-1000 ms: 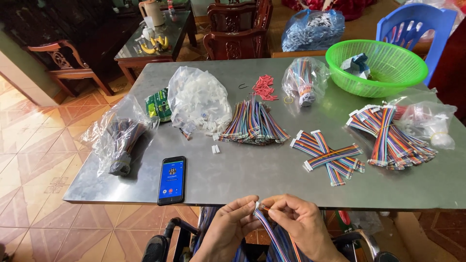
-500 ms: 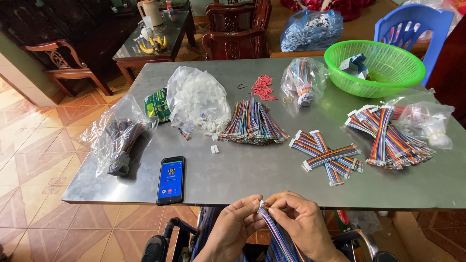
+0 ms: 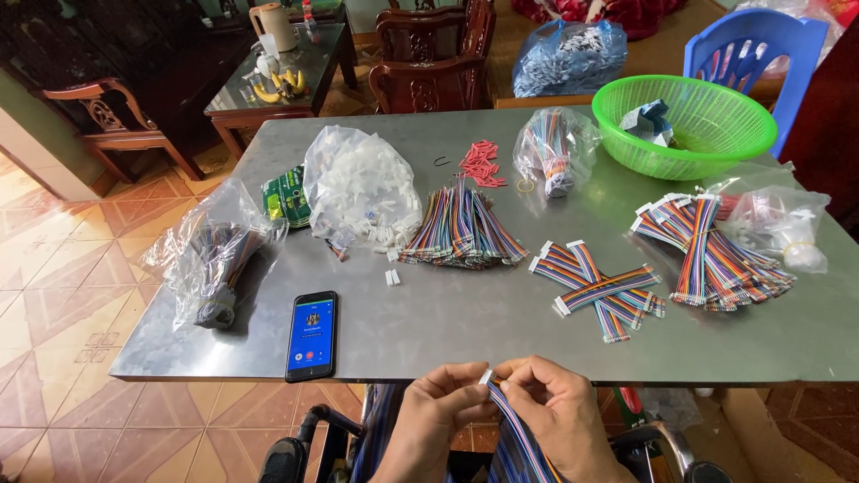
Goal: Assembling electrical wire harnesses by manually inserting individual wires into plastic connector housings.
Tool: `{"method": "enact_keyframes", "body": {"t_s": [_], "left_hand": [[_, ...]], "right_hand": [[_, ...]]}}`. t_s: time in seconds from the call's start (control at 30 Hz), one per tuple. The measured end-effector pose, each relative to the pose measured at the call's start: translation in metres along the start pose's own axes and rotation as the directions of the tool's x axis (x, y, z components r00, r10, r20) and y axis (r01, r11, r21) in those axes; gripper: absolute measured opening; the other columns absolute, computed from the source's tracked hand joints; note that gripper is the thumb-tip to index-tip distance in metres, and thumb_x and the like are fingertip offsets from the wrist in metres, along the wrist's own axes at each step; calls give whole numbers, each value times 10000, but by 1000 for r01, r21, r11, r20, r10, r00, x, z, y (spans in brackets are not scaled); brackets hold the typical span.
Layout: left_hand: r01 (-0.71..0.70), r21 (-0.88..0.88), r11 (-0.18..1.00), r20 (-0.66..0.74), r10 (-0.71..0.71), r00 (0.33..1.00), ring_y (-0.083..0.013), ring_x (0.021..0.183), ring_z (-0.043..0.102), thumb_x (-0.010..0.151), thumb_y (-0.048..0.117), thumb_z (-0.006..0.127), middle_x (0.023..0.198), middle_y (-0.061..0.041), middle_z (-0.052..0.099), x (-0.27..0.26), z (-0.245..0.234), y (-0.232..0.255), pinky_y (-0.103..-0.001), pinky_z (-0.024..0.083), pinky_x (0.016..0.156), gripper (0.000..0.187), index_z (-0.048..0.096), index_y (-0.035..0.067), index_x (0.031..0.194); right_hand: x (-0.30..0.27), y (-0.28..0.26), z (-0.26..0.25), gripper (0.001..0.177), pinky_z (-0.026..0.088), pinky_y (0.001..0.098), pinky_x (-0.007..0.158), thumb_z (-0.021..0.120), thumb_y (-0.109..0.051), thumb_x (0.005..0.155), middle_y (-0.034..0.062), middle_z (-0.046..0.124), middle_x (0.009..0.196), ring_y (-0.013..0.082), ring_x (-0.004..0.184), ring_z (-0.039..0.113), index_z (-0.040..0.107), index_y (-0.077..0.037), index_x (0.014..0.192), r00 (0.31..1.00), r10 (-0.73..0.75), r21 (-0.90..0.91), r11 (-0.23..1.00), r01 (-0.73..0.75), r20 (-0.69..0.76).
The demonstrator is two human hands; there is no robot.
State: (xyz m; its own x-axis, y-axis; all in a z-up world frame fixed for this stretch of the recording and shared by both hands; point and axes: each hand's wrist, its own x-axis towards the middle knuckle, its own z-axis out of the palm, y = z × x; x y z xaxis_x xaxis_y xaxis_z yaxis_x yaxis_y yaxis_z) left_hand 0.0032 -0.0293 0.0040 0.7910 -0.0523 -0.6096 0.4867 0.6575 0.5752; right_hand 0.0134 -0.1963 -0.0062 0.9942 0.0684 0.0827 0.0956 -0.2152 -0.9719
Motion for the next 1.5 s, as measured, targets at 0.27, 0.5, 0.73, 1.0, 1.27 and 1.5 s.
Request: {"method": "enact_keyframes", "body": {"t_s": [0.27,0.5,0.73,1.0,1.27,1.5], "left_hand": [[-289,187,939,69,281,957,-326,773,770,776,-89,805,898,-266,817,8,-6,-11,-451,685,740,222,779,-116,995],[-295,224,929,55,291,955,-325,769,779,753,-83,826,875,-268,813,10,-7,-10,-423,688,762,244,788,-120,990],[-299,253,920,67,291,954,-284,799,772,779,-68,818,890,-229,816,12,-11,-10,-392,676,784,231,794,-90,1008],[-292,258,921,75,283,956,-297,793,787,792,-53,813,865,-231,818,7,-6,-6,-399,679,795,215,791,-87,1004],[-355,311,882,83,347,934,-220,857,778,782,-68,833,907,-178,837,21,-15,-19,-330,663,802,179,808,-62,959],[-362,320,875,88,353,931,-234,882,798,811,-26,816,951,-174,834,9,-16,-21,-371,723,775,201,796,-64,1007]], "right_hand": [[-3,-7,4,167,664,292,807,727,-49,832,119,911,1059,170,875,824,720,-19,668,989,147,97,984,-146,0],[0,-35,-3,201,655,297,832,688,-120,910,84,889,1016,173,857,772,767,-2,767,932,356,-18,935,-355,76],[0,-38,-5,175,573,244,737,707,-186,926,-2,810,779,93,751,668,838,-82,877,952,287,-193,945,-264,102],[0,-29,-5,175,509,261,648,730,-171,941,22,679,694,122,677,569,821,-60,841,949,298,-169,945,-279,100],[-1,-13,-1,184,436,264,586,730,-206,934,-19,613,651,107,644,486,768,-110,781,978,193,-235,957,-170,75],[0,-19,3,180,730,281,653,700,-172,918,22,741,707,108,671,658,786,-65,801,951,288,-148,951,-270,113]]}}
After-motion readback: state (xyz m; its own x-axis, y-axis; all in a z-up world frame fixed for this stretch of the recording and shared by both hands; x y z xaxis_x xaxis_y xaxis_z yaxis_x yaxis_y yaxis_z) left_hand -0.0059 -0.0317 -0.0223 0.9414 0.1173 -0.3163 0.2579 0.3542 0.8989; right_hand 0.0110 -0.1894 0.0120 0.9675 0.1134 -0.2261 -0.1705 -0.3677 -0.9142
